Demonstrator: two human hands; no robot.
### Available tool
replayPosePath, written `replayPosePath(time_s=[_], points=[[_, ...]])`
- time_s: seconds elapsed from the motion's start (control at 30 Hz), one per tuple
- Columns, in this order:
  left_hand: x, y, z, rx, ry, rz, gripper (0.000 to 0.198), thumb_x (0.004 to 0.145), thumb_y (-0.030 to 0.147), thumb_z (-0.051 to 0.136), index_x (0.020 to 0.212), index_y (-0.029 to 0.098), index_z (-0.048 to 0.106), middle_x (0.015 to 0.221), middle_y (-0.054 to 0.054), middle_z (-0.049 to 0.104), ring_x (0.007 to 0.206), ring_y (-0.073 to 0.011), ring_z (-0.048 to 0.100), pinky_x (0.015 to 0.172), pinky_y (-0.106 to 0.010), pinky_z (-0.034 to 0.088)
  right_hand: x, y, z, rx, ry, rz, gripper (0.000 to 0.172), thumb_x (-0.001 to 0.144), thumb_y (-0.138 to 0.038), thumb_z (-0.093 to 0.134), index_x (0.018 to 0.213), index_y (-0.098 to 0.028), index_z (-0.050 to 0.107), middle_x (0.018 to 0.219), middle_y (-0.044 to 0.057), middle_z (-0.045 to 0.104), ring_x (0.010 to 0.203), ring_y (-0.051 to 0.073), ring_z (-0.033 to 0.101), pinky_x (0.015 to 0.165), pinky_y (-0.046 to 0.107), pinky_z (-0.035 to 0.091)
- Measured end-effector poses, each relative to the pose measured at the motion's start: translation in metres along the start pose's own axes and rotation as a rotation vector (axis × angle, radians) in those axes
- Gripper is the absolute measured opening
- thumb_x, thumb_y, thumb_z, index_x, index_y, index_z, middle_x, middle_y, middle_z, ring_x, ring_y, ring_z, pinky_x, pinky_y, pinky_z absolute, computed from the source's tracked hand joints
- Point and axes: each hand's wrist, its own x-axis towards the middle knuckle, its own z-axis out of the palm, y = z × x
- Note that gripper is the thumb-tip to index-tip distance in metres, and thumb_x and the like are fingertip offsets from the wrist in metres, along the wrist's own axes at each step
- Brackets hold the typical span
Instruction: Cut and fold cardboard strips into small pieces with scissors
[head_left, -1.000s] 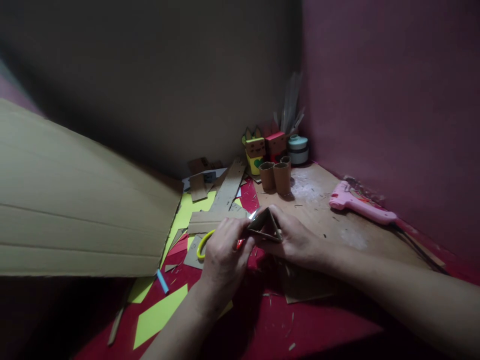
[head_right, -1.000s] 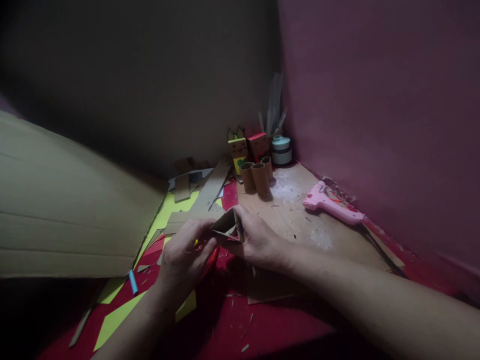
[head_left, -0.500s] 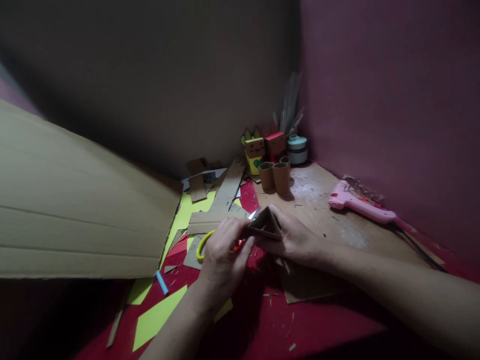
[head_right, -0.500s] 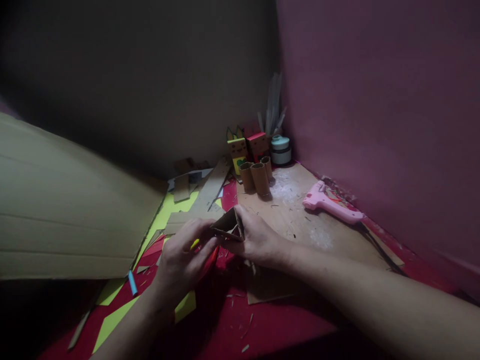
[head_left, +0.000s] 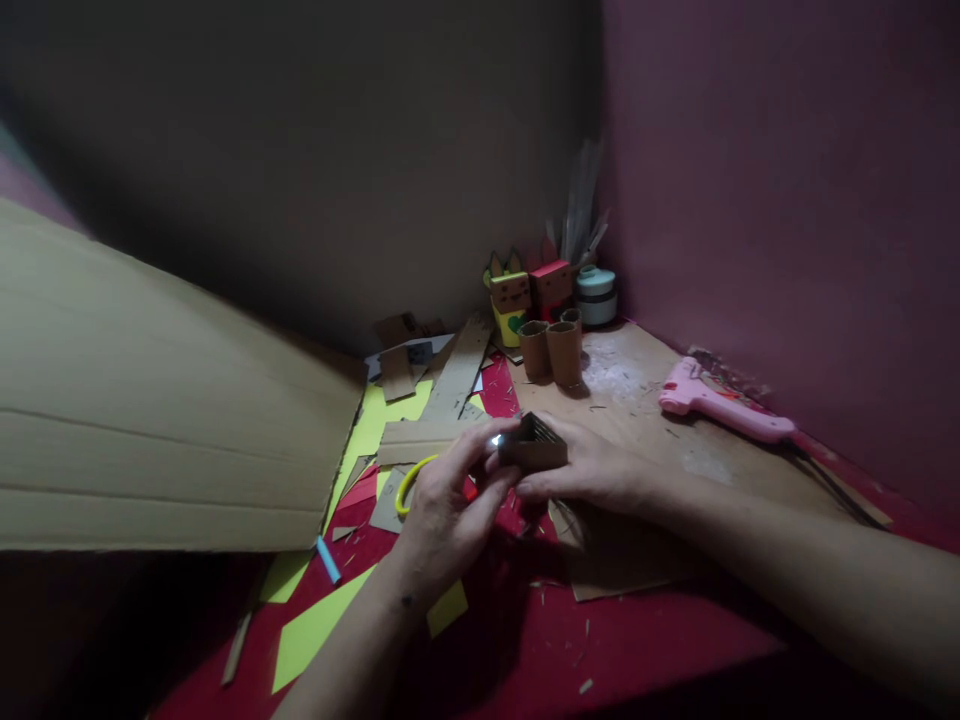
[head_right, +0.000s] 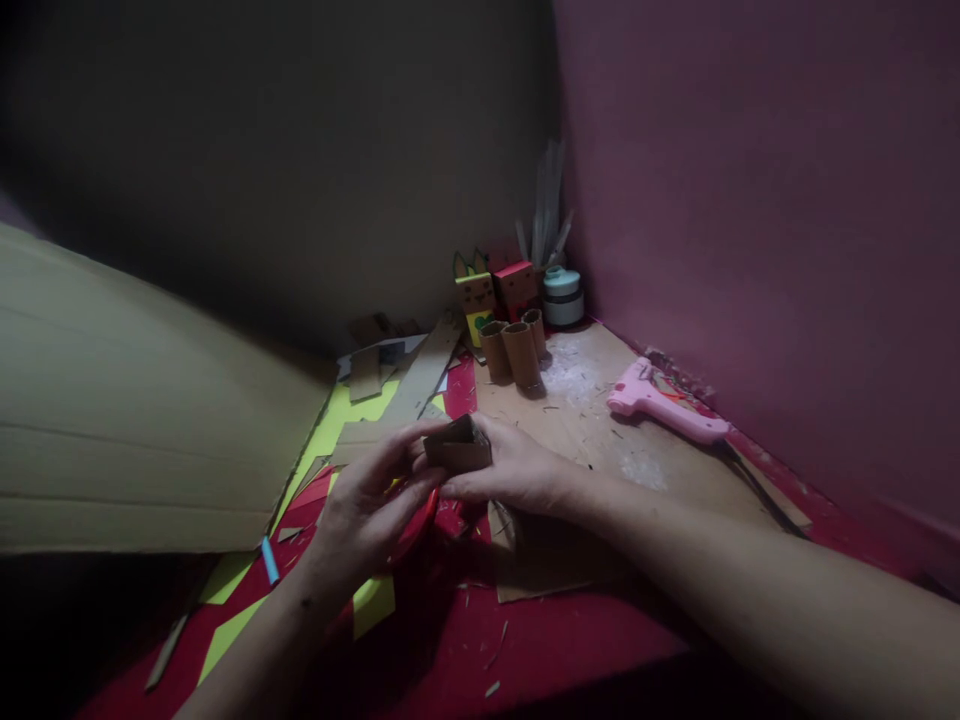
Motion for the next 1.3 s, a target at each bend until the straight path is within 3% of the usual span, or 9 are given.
replayPosePath(time_s=[0.17,0.33,0.47,0.57,0.73,0.9,1.03,1.17,1.3], points=[[0.005,0.006,-0.007,-0.305,-0.137,-0.230,0.018,0.082,0.023,0.058,0.100,0.020,0.061,0.088,-0.005,0.067,0.077,-0.0179,0.064,0.070,-0.031,0.053,-0.001,-0.001,-0.001,0.141,-0.210,0.174,0.021,0.074,-0.034,0.068,0.083,-0.015,0.063,0.066,0.002,0.062,0.060,0.014,0.059,0.058,0.028,0.049],[0.007,0.007,-0.009,-0.552,-0.175,-0.362,0.017,0.081,0.028,0.060,0.094,0.017,0.061,0.074,-0.004,0.064,0.063,-0.0144,0.060,0.059,-0.028,0.050,-0.002,0.006,-0.002,0.293,-0.225,0.191,0.044,0.077,-0.058,0.059,0.086,-0.015,0.062,0.065,0.005,0.064,0.052,0.013,0.059,0.047,0.024,0.046],[0.007,0.007,-0.008,-0.571,-0.172,-0.392,0.017,0.080,0.029,0.062,0.091,0.016,0.060,0.071,-0.003,0.063,0.061,-0.0150,0.061,0.058,-0.029,0.050,-0.003,0.008,-0.004,0.317,-0.221,0.257,0.062,0.077,-0.072,0.046,0.087,-0.014,0.063,0.059,0.006,0.063,0.048,0.015,0.058,0.053,0.030,0.050],[0.008,0.009,-0.007,-0.549,-0.177,-0.394,0.015,0.079,0.028,0.062,0.087,0.017,0.060,0.068,-0.003,0.063,0.060,-0.0151,0.060,0.057,-0.029,0.048,-0.003,0.009,-0.004,0.364,-0.236,0.312,0.075,0.077,-0.078,0.037,0.099,-0.011,0.062,0.057,0.007,0.062,0.051,0.018,0.060,0.057,0.035,0.052],[0.009,0.013,-0.007,-0.466,-0.146,-0.375,0.012,0.078,0.026,0.062,0.086,0.017,0.062,0.065,0.000,0.061,0.056,-0.0106,0.054,0.052,-0.023,0.044,-0.001,0.012,-0.002,0.435,-0.176,0.299,0.074,0.082,-0.074,0.031,0.118,-0.013,0.053,0.066,0.008,0.064,0.048,0.016,0.059,0.050,0.032,0.051],[0.007,0.012,-0.002,-0.294,-0.105,-0.303,0.009,0.080,0.025,0.061,0.086,0.018,0.061,0.111,-0.006,0.064,0.073,-0.0123,0.059,0.063,-0.024,0.047,0.001,0.012,0.004,0.532,0.041,0.211,0.053,0.088,-0.059,0.043,0.125,-0.022,0.047,0.088,0.007,0.067,0.060,0.016,0.062,0.053,0.029,0.051],[0.005,0.009,0.003,-0.105,-0.090,-0.266,0.012,0.080,0.026,0.062,0.090,0.018,0.061,0.089,-0.003,0.067,0.066,-0.0123,0.057,0.062,-0.025,0.046,0.001,0.008,0.007,0.532,0.083,0.185,0.047,0.088,-0.055,0.048,0.120,-0.021,0.053,0.089,0.006,0.066,0.064,0.016,0.062,0.061,0.030,0.052],[0.006,0.011,0.002,-0.352,-0.091,-0.329,0.017,0.086,0.032,0.055,0.092,0.017,0.060,0.087,-0.003,0.063,0.062,-0.0103,0.054,0.059,-0.024,0.047,0.002,0.011,0.007,0.601,0.070,0.174,0.041,0.090,-0.051,0.046,0.114,-0.020,0.057,0.084,0.005,0.067,0.067,0.016,0.062,0.060,0.028,0.050],[0.006,0.010,0.000,-0.578,-0.114,-0.429,0.023,0.089,0.033,0.049,0.101,0.015,0.057,0.068,0.000,0.058,0.061,-0.0124,0.057,0.060,-0.026,0.049,0.003,0.015,0.005,0.643,0.021,0.165,0.040,0.091,-0.050,0.042,0.113,-0.019,0.057,0.079,0.006,0.067,0.067,0.018,0.064,0.062,0.033,0.051]])
